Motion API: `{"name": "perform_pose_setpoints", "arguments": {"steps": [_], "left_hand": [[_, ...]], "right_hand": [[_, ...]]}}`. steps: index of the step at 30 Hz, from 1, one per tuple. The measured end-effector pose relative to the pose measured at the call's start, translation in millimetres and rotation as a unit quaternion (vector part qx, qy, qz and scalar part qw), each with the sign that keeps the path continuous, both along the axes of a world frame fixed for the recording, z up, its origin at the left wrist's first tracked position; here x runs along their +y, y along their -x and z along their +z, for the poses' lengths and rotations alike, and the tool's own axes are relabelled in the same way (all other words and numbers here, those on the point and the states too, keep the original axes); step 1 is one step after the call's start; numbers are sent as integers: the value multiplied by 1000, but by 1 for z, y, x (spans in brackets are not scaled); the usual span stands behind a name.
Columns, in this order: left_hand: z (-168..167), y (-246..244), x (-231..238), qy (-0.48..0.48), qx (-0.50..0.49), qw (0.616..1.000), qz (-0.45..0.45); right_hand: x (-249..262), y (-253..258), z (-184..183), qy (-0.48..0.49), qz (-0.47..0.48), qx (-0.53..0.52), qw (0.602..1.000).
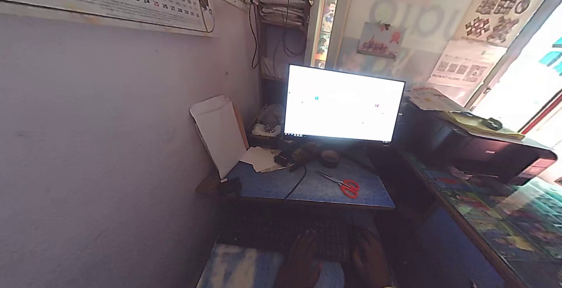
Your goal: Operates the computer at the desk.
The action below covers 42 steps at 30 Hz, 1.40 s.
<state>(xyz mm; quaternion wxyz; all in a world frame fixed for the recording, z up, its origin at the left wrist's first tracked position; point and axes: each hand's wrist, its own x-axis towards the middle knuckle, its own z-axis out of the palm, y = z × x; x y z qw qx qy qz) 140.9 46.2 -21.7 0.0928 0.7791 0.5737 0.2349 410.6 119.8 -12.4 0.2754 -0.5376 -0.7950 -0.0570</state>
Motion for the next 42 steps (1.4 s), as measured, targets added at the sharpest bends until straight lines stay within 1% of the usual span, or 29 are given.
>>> {"name": "perform_pose_setpoints", "arguments": {"steps": [7, 11, 20, 25, 28, 33, 37, 40, 42], "left_hand": [[-1, 0, 0, 20, 4, 1000, 2], [-3, 0, 0, 16, 5, 1000, 8], [-6, -1, 0, 20, 5, 1000, 24], [-6, -1, 0, 23, 7, 999, 27], [-7, -1, 0, 17, 2, 999, 28], [-7, -2, -1, -26, -11, 999, 33], [-7, -3, 2, -27, -14, 999, 32], [-3, -2, 0, -9, -14, 999, 31], [-4, -2, -1, -28, -14, 999, 31]], "right_hand": [[-1, -2, -3, -2, 3, -1, 1000], [-7, 1, 8, 20, 4, 2, 1000], [-5, -1, 3, 8, 7, 1, 1000], [-8, 1, 6, 15, 7, 4, 1000], [-9, 1, 6, 24, 6, 6, 1000], [-9, 1, 9, 53, -4, -3, 999], [-7, 2, 12, 76, -26, 2, 997], [-10, 5, 15, 91, -48, 13, 995], [-13, 7, 18, 99, -53, 24, 993]]}}
